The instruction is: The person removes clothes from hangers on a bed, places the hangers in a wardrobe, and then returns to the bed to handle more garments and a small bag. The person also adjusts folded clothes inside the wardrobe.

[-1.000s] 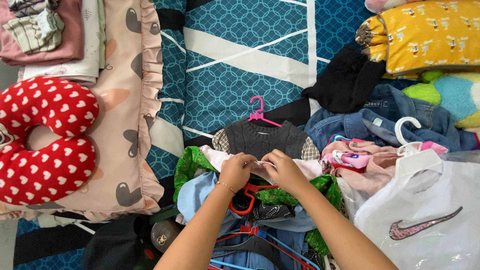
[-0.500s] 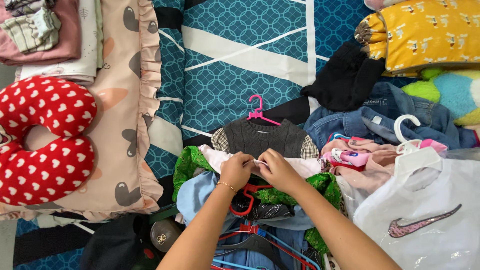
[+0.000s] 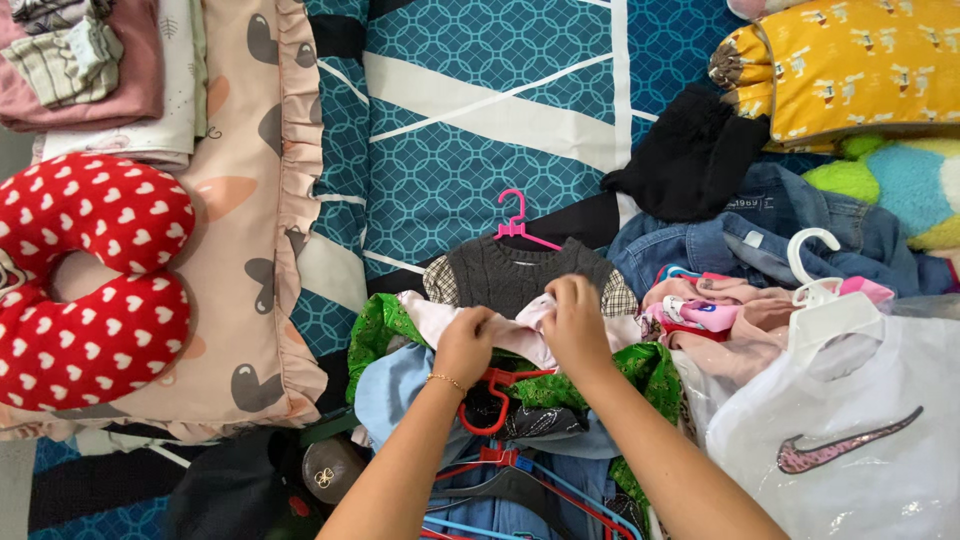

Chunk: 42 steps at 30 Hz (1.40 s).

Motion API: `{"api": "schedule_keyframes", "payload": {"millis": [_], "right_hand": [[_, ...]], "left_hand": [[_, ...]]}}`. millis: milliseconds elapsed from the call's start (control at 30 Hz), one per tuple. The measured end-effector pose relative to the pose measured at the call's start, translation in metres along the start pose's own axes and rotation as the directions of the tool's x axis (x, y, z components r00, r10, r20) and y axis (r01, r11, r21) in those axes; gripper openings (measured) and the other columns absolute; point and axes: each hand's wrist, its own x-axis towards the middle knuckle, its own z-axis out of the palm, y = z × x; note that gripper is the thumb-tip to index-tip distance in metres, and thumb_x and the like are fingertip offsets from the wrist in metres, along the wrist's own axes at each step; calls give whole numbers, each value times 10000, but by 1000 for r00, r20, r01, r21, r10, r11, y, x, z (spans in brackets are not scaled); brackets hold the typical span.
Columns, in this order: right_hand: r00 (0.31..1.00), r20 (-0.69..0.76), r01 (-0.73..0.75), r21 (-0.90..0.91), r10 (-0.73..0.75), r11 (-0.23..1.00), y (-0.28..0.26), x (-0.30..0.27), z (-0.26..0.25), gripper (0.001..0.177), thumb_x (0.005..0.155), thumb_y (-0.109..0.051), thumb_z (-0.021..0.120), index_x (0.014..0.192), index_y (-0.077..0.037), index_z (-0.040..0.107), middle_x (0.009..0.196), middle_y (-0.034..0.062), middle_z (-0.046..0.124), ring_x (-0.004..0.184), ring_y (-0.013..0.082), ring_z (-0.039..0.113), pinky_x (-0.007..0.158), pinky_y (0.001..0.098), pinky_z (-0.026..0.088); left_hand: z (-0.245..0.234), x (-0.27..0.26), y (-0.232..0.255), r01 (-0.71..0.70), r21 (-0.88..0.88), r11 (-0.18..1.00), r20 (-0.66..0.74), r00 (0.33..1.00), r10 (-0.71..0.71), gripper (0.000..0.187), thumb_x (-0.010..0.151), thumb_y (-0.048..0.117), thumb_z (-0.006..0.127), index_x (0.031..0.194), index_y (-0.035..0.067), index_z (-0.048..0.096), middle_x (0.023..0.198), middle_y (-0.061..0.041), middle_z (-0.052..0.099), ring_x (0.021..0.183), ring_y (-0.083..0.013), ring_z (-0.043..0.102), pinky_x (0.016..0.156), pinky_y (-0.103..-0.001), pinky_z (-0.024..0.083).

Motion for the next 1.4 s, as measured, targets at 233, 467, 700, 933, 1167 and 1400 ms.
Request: {"api": "schedule_keyframes", "payload": {"millis": [233,467,700,933,1167,1400], "right_hand": [[780,505,167,402,-370,900,-59,-11,-34,500,703,-11,644,1201,-58,638,1084,175,672,980,357,670,852,429,548],[770,629,95,55,-108,994,-74,-12,-53,448,895,-269,710,1339,-245,659,1023,79,735,942,287,697,825,413,540],[914,256,333,-34,-314,942,-33,-22,-84,533,629,16,685,1138,-137,731,1077,65,756,1142,293,621,990,425,488],[981,173,80,48,-87,996,-6,-34,-101,467,683,63,642,1090,-131,767,1044,72,745,1038,270,679,907,377,545],[995,98,-29,122,17,992,4,-26,-92,233,847,-36,670,1037,-118,778,1014,87,751,994,276,683,877,365,540],[993,121,-31,230,3,973,19,-29,-97,188,889,-68,643,1039,-75,757,1027,83,750,985,251,706,883,351,546]], "left_hand": [[-21,16,-6,-24,84,996,-184,982,39,105,895,120,683,968,57,725,896,-153,650,843,-347,653,758,-409,524],[-53,29,-8,-191,169,967,228,962,150,261,781,75,699,1041,86,701,973,-148,646,946,-340,653,835,-417,537],[-86,32,-7,72,571,818,116,979,-168,140,821,226,736,936,153,769,1020,-147,673,1026,-353,655,859,-460,534],[-78,28,-7,180,598,781,8,973,-231,169,841,193,669,964,107,746,1053,-182,710,970,-373,697,837,-472,564],[-73,20,-26,317,554,770,10,922,-387,245,870,284,746,965,59,769,987,-213,750,926,-383,709,823,-476,570],[-70,18,-58,608,-332,721,165,790,-590,203,916,33,609,1051,-34,745,788,-78,744,626,-150,724,567,-321,631]]}}
